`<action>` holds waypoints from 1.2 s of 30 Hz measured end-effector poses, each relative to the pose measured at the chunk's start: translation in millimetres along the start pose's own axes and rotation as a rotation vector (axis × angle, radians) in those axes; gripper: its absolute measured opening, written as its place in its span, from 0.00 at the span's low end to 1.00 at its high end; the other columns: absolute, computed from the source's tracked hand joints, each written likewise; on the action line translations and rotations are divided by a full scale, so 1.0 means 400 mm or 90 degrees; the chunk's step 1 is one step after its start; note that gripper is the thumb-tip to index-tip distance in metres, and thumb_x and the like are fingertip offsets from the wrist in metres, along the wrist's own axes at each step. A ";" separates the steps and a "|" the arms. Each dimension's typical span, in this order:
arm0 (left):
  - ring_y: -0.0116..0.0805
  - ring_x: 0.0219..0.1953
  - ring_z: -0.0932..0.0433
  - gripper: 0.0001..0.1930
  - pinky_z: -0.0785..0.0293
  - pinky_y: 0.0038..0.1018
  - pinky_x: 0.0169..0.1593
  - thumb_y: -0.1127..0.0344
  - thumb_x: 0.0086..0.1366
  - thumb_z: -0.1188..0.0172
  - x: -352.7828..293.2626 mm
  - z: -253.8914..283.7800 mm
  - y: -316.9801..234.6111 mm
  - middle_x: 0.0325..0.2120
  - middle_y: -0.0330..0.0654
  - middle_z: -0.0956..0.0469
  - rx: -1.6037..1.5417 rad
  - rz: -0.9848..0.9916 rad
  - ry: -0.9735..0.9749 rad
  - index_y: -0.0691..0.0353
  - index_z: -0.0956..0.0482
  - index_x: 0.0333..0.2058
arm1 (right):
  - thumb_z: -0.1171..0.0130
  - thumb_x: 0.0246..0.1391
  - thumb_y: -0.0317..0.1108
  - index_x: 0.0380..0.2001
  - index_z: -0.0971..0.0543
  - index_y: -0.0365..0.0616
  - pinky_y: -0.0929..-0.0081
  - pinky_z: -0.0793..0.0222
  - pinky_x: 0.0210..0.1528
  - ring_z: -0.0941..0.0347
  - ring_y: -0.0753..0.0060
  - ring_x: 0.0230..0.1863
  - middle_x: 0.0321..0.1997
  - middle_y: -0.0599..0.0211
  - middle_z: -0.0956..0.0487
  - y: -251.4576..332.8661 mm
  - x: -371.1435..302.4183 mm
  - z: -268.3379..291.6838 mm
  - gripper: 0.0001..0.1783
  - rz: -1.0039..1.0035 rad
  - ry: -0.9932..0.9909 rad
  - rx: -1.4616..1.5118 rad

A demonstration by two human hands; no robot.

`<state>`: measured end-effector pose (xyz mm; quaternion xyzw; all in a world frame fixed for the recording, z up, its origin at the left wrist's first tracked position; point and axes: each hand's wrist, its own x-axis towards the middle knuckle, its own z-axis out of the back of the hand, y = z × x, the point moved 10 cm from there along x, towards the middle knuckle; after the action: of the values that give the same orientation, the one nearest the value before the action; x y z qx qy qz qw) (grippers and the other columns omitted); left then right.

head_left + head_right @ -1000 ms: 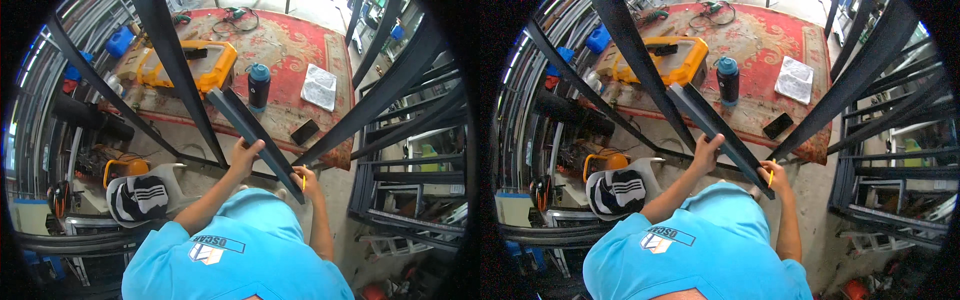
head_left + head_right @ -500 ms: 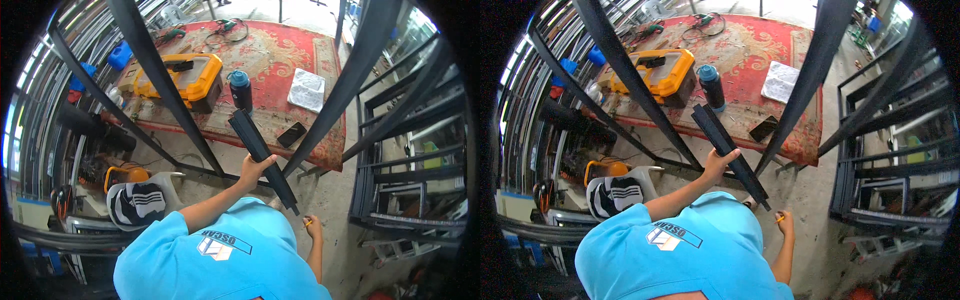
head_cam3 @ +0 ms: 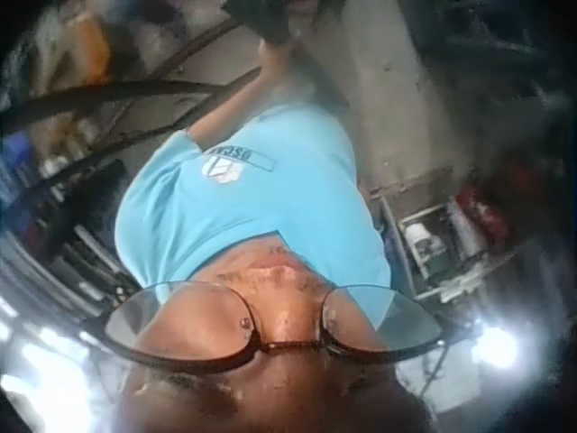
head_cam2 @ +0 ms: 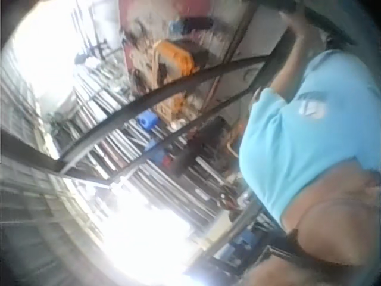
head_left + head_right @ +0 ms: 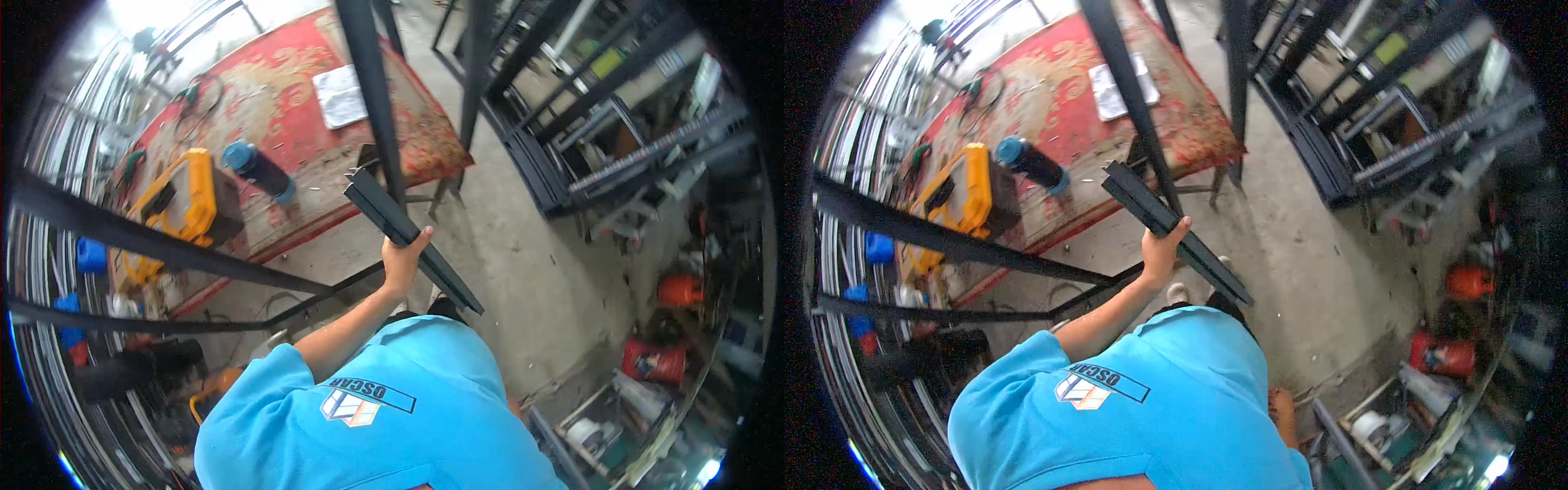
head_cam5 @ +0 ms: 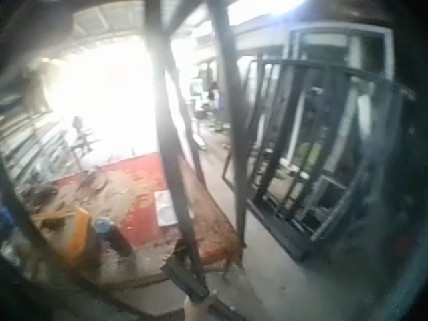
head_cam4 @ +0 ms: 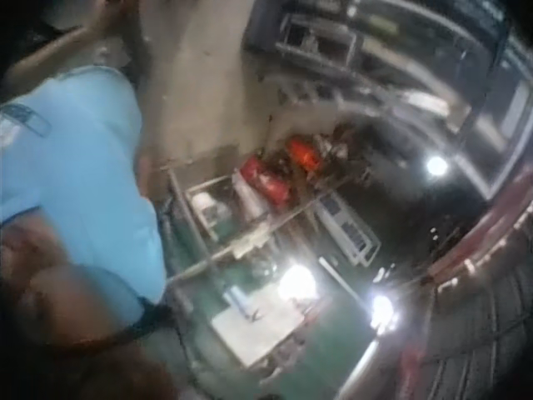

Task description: The person measures and marks a long metal profile with a tape measure and pencil, then uses a miter saw to cut the profile into shorter segments. The person repeats this process for multiple pieces, occasionally checking the fit of a cut piece against a larger frame structure.

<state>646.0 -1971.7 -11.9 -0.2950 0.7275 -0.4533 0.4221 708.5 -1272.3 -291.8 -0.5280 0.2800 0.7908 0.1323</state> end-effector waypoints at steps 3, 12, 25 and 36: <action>0.27 0.39 0.28 0.19 0.28 0.32 0.43 0.60 0.62 0.24 -0.068 -0.102 0.005 0.33 0.32 0.28 0.016 0.028 0.059 0.58 0.27 0.41 | 0.46 0.67 0.35 0.37 0.22 0.39 0.63 0.32 0.22 0.27 0.64 0.21 0.24 0.61 0.23 -0.032 -0.001 -0.045 0.11 0.108 -0.071 -0.086; 0.31 0.43 0.20 0.26 0.26 0.36 0.41 0.54 0.62 0.24 -0.183 -0.474 0.214 0.41 0.41 0.19 0.137 0.099 0.237 0.62 0.27 0.48 | 0.43 0.68 0.48 0.32 0.24 0.49 0.71 0.35 0.28 0.30 0.78 0.29 0.29 0.76 0.25 0.142 0.039 0.125 0.16 0.325 -0.003 0.375; 0.35 0.49 0.19 0.24 0.23 0.26 0.51 0.76 0.62 0.29 -0.703 -1.423 0.470 0.52 0.46 0.19 0.096 -0.033 0.756 0.64 0.25 0.56 | 0.32 0.61 0.39 0.28 0.18 0.40 0.71 0.29 0.32 0.24 0.74 0.28 0.30 0.65 0.17 -0.441 -0.093 0.470 0.14 -0.048 -0.377 0.543; 0.44 0.56 0.19 0.34 0.23 0.41 0.62 0.73 0.56 0.24 -1.082 -2.062 0.873 0.55 0.50 0.20 0.099 0.065 1.007 0.64 0.28 0.61 | 0.34 0.63 0.45 0.38 0.21 0.37 0.67 0.25 0.43 0.21 0.68 0.37 0.32 0.65 0.19 -0.562 0.001 1.270 0.19 0.190 -0.678 0.628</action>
<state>105.6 -1136.7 12.6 0.1783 0.7902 -0.5581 -0.1801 435.3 -795.0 -215.2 0.0917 0.5693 0.7318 0.3633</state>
